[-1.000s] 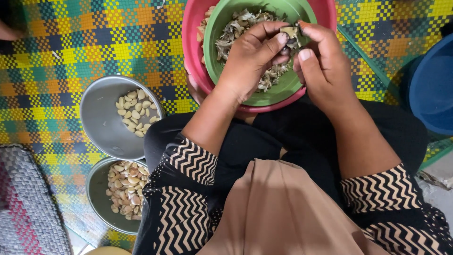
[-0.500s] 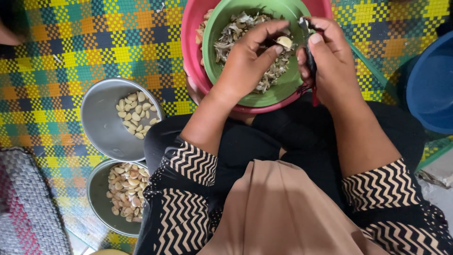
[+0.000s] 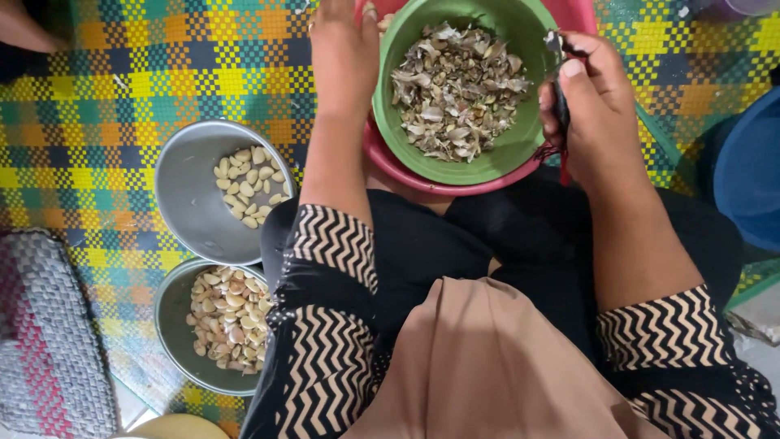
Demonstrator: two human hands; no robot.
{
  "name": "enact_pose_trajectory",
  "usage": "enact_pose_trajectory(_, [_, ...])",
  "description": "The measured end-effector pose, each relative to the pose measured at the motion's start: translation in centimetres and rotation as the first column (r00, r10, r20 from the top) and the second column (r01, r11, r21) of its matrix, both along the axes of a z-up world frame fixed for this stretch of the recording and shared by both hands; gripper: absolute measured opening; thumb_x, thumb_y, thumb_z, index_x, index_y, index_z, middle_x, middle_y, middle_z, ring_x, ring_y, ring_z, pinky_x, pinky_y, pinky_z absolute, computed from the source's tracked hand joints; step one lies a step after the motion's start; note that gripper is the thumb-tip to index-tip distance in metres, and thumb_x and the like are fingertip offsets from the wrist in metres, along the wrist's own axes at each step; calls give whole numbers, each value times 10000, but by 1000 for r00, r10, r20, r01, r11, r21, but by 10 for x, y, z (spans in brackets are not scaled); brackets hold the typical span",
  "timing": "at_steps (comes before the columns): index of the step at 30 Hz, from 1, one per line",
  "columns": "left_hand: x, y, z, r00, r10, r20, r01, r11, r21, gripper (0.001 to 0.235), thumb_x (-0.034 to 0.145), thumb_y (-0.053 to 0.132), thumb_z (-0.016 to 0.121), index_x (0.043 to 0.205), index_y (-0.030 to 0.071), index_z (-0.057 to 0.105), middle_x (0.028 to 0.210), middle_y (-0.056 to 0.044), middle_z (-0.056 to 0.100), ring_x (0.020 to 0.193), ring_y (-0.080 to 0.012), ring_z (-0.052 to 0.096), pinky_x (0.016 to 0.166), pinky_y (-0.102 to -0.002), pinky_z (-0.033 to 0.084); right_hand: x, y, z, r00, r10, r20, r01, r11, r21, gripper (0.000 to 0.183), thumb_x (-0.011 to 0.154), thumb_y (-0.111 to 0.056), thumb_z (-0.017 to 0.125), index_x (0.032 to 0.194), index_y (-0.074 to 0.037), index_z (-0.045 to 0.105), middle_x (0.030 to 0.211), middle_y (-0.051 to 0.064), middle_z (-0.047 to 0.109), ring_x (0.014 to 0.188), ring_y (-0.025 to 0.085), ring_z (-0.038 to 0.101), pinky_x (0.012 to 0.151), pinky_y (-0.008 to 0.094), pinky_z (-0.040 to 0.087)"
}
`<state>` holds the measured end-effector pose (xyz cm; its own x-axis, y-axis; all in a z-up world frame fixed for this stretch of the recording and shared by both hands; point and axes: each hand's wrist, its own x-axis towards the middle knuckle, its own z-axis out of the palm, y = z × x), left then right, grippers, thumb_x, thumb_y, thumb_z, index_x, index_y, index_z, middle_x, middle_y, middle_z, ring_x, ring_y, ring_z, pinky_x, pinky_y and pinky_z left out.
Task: The person sits on a mat and peels garlic cloves by hand, separating the skins from the cloves. The peeled cloves are placed into a metal bowl, while the skins are collected in a green bowl inside a pink basin.
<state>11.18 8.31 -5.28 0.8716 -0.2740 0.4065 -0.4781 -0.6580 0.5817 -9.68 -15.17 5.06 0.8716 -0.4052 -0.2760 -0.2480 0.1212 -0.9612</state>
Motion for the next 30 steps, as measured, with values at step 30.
enact_pose_trajectory(30, [-71, -126, -26, 907, -267, -324, 388, 830, 402, 382, 773, -248, 629, 1058, 2, 676, 1014, -192, 657, 907, -362, 649, 695, -483, 630, -2, -26, 16, 998, -35, 59, 33, 999, 39, 269, 1103, -259, 415, 1346, -149, 451, 842, 49, 567, 568, 118, 458, 516, 253, 371])
